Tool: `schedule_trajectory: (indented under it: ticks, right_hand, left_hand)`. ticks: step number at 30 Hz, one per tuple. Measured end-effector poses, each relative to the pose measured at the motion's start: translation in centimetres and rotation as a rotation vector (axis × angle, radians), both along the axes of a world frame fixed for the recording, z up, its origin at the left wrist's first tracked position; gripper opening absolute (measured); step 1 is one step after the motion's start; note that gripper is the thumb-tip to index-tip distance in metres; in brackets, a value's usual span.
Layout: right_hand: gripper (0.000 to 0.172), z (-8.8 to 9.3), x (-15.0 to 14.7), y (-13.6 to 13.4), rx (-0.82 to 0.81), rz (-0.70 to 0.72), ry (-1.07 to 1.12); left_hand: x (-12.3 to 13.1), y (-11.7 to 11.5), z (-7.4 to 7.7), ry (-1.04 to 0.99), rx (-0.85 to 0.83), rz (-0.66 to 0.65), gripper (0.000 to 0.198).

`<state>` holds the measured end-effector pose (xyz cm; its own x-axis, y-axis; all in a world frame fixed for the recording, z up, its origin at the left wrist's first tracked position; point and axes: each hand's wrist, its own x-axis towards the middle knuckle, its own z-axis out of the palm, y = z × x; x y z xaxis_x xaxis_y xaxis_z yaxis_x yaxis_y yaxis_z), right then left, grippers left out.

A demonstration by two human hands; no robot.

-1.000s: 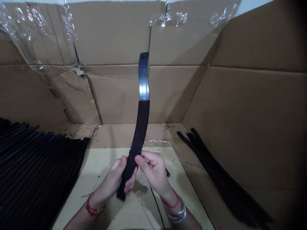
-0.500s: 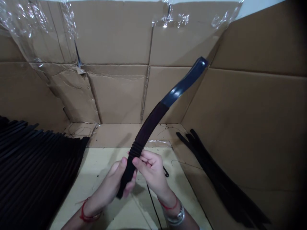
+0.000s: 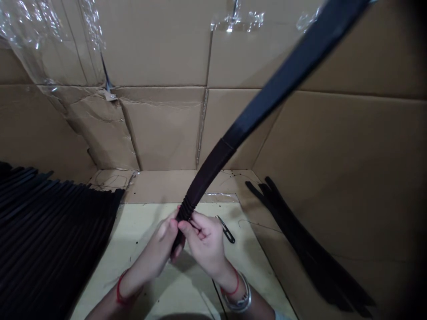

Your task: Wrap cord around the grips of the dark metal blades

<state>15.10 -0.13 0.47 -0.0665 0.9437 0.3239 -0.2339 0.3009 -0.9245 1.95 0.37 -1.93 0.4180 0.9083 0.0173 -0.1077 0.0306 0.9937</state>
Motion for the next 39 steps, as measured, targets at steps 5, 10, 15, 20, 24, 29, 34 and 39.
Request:
schedule_trajectory:
  ticks: [5,10,15,20,24,29,34,39]
  right_hand:
    - [0.034,0.5,0.6,-0.3,-0.036,0.170,0.039]
    - [0.030,0.6,0.8,-0.8,0.014,-0.004,-0.040]
    - [0.029,0.7,0.9,-0.3,0.025,0.064,-0.064]
    - [0.027,0.8,1.3,-0.2,0.086,0.254,-0.024]
    - [0.029,0.6,0.9,-0.3,0.096,-0.024,-0.105]
    - [0.037,0.5,0.7,0.6,-0.006,0.194,-0.036]
    - [0.034,0.2,0.3,0.5,0.064,-0.049,-0.019]
    - [0.040,0.6,0.9,0.2,0.021,0.065,-0.091]
  left_hand:
    - [-2.2,-0.5,1.1,0.082,0.139,-0.231,0.063]
    - [-1.9,0.1,0.0,-0.244,-0.187,-0.562,0.048]
    - [-1.0,0.1,0.7,-0.050,0.087,-0.142,0.045]
    - [-1.2,-0.1,0.6,-0.095,-0.132,-0.291,0.061]
    - [0.2,0.7,0.0,-0.082,-0.039,-0.112,0.062]
    - [1.0,0.3,0.0,-0.112,-0.145,-0.045,0.060]
    - [0.7,-0.3,-0.7,-0.077,0.132,0.048,0.051]
    - [1.0,0.4,-1.2,-0.293,0.006,-0.275,0.060]
